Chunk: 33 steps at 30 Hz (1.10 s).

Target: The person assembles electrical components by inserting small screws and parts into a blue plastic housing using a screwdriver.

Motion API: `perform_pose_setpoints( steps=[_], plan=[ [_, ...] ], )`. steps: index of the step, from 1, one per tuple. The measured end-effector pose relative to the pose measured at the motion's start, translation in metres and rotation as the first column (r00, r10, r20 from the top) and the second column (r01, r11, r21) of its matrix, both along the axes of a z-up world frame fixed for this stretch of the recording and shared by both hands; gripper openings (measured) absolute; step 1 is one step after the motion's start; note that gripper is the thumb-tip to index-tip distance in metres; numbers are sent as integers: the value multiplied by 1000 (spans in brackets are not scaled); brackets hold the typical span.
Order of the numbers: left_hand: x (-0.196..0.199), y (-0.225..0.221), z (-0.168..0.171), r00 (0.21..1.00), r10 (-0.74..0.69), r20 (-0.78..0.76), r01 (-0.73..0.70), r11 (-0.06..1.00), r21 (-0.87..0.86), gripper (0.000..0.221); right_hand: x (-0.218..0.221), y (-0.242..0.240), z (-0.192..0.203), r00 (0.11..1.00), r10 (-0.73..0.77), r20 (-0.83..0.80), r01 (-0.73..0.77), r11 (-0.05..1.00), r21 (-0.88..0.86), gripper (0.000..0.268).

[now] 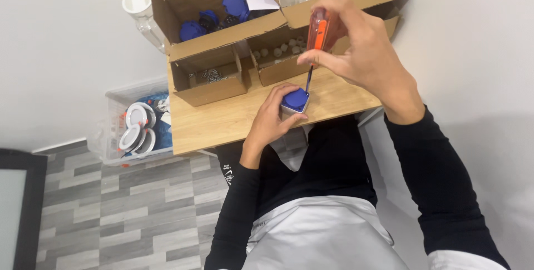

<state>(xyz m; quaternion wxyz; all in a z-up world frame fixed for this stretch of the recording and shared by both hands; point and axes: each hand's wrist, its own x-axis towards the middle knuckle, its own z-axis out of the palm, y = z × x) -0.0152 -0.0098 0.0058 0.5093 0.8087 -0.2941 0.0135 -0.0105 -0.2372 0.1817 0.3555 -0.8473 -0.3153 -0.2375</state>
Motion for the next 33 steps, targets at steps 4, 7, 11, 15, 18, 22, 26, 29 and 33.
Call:
perform_pose_setpoints(
  steps=[4, 7, 11, 15, 18, 22, 26, 29, 33],
  plan=[
    [-4, -3, -1, 999, 21, 27, -21, 999, 26, 67, -7, 7, 3, 1000, 14, 4, -14, 999, 39, 62],
    [-4, -4, 0, 998, 40, 42, -41, 999, 33, 68, -6, 7, -3, 999, -38, 21, 38, 999, 31, 60],
    [-9, -7, 1, 995, 55, 79, -57, 998, 21, 61, -12, 4, -15, 999, -28, -20, 30, 995, 98, 57],
    [-5, -7, -1, 994, 61, 89, -64, 997, 32, 61, -10, -1, -31, 995, -53, 79, 40, 987, 157, 54],
    [-5, -7, -1, 992, 74, 101, -80, 995, 57, 62, -10, -3, -38, 984, -77, 161, 42, 977, 210, 52],
    [-5, -7, -2, 994, 73, 77, -77, 996, 48, 61, -4, -13, -34, 991, -50, 127, 6, 944, 329, 61],
    [-5, -7, 5, 993, 79, 83, -83, 995, 48, 62, -13, -13, -11, 988, -44, 147, -26, 895, 445, 43],
    [-2, -9, 1, 990, 103, 94, -110, 992, 62, 66, -10, -18, -28, 971, -59, 233, -65, 869, 491, 38],
    [2, -7, -1, 976, 131, 175, -142, 988, 53, 75, -15, -7, -56, 917, -288, 276, 81, 811, 579, 38]
  ],
)
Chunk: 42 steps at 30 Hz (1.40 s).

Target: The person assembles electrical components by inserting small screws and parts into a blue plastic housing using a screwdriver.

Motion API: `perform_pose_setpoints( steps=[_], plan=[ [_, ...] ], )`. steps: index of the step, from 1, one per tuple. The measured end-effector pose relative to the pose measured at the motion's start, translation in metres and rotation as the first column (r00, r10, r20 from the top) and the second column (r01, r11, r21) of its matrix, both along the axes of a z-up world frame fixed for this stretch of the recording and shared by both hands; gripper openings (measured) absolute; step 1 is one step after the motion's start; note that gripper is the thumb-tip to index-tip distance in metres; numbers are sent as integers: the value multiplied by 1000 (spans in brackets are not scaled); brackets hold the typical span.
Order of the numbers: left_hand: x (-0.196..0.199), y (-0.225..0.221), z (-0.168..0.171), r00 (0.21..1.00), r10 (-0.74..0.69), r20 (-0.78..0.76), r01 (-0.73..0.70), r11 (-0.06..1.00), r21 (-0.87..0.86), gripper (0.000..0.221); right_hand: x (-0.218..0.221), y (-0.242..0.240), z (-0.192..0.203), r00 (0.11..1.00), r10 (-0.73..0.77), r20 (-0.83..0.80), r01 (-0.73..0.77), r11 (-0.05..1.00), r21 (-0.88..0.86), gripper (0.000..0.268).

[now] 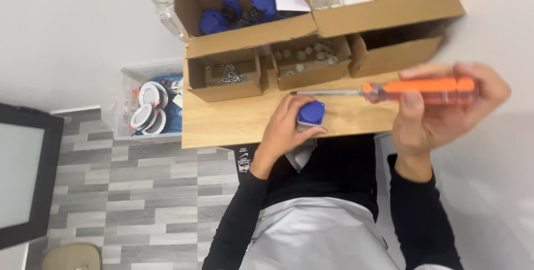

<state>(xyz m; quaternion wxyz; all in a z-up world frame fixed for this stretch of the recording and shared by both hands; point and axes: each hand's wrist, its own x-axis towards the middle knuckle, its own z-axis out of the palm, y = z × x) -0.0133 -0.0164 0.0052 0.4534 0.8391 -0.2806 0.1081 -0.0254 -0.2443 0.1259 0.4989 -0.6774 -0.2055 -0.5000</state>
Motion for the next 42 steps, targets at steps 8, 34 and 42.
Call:
perform_pose_setpoints(
  steps=[8, 34, 42],
  plan=[
    [9, 8, -13, 998, -10, -64, 14, 998, 59, 71, 23, 43, -14, 991, -24, -132, 21, 1000, -20, 48],
    [19, 26, -24, 995, 30, -92, -30, 1000, -7, 72, 99, 94, -78, 785, 293, -546, -481, 844, -239, 38],
    [17, 23, -26, 998, 65, -20, -65, 997, -30, 68, 97, 91, -71, 855, 264, -447, -424, 851, -309, 39]
  ],
)
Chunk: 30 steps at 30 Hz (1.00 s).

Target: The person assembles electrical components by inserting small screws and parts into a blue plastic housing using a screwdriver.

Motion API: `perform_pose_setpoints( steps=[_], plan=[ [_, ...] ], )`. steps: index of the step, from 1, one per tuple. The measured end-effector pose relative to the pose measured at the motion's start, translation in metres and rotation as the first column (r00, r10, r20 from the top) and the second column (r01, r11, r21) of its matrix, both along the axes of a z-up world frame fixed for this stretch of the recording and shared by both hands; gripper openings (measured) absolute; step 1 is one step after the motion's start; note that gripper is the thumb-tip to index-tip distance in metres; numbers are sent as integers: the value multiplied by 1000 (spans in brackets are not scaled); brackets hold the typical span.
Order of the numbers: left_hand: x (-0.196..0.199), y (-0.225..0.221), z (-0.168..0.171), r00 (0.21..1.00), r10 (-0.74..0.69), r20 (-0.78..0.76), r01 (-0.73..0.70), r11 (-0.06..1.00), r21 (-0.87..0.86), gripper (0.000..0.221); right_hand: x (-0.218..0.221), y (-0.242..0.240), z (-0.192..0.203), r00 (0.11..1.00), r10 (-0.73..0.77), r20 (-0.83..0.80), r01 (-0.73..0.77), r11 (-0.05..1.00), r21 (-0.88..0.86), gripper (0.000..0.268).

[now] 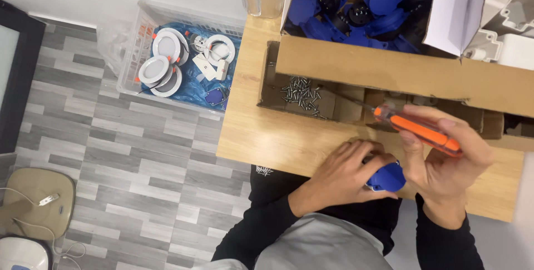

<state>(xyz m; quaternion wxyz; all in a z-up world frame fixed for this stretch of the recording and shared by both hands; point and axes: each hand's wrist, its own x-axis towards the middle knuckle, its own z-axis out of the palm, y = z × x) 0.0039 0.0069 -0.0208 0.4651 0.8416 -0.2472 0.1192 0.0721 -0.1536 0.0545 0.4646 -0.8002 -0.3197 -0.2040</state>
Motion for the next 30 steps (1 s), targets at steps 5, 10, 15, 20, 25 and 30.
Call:
perform_pose_setpoints(
  steps=[5, 10, 15, 20, 25, 30],
  plan=[
    [-1, 0, 4, 1000, 14, 18, -14, 1000, 8, 75, -10, -2, 7, 983, -27, 181, 29, 1000, -4, 44],
    [-6, -9, -1, 999, 43, -3, -42, 999, 9, 86, -29, -10, 10, 960, -109, 258, 96, 993, 65, 43],
    [-8, -9, 11, 996, 90, -23, -91, 995, -33, 87, -52, -20, 8, 916, -323, 238, 281, 940, 193, 41],
    [-25, -1, 18, 979, 185, 87, -144, 927, -345, 69, -67, -48, -6, 889, -384, 248, 279, 886, 370, 39],
    [-36, 19, 35, 951, 300, 76, -235, 860, -453, 49, -91, -88, -38, 914, -398, 80, 281, 762, 583, 39],
    [-31, 30, 48, 956, 291, 42, -255, 893, -371, 41, -114, -94, -32, 887, -461, 29, 377, 758, 532, 44]
  ],
)
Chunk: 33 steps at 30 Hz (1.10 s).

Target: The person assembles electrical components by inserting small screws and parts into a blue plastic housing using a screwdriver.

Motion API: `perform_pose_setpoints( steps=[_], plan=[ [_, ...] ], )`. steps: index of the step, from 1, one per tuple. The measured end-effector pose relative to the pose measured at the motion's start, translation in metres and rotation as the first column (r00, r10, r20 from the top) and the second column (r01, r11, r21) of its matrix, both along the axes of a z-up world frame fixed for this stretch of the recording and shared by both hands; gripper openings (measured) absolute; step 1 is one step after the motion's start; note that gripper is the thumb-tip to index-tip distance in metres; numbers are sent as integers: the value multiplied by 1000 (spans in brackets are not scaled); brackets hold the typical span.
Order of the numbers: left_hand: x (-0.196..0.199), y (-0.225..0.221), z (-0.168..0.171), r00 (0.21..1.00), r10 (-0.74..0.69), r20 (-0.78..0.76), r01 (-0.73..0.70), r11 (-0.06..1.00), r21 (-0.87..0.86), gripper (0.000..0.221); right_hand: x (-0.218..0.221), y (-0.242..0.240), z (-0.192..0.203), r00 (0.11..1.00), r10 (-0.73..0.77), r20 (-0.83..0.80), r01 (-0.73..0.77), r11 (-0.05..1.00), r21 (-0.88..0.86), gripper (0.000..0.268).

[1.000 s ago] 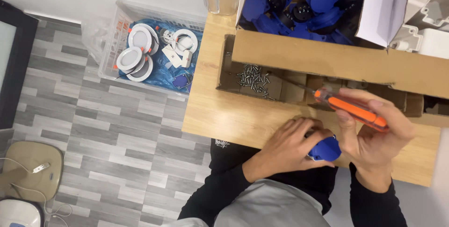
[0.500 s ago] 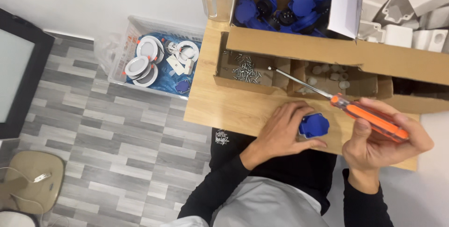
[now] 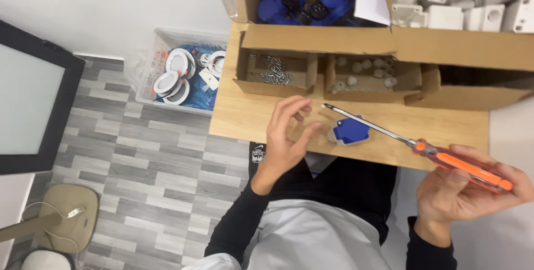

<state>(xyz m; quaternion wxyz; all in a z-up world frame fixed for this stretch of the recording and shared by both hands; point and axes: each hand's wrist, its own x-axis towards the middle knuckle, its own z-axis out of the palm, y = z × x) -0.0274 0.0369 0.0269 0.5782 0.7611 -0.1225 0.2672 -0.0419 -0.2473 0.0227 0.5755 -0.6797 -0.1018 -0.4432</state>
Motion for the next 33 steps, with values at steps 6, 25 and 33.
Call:
perform_pose_setpoints(
  steps=[6, 25, 33],
  plan=[
    [-5, -13, 12, 999, -48, 7, 48, 998, 31, 38, -16, -10, -16, 999, -35, 5, 34, 997, 68, 44],
    [-15, -4, -10, 984, -82, -159, 60, 989, -134, 19, -20, -13, -13, 970, 175, -168, -148, 975, 164, 31],
    [-5, 3, -22, 961, -218, -171, 123, 889, -441, 11, -1, -14, -33, 945, 227, -235, -141, 932, 335, 32]
  ],
)
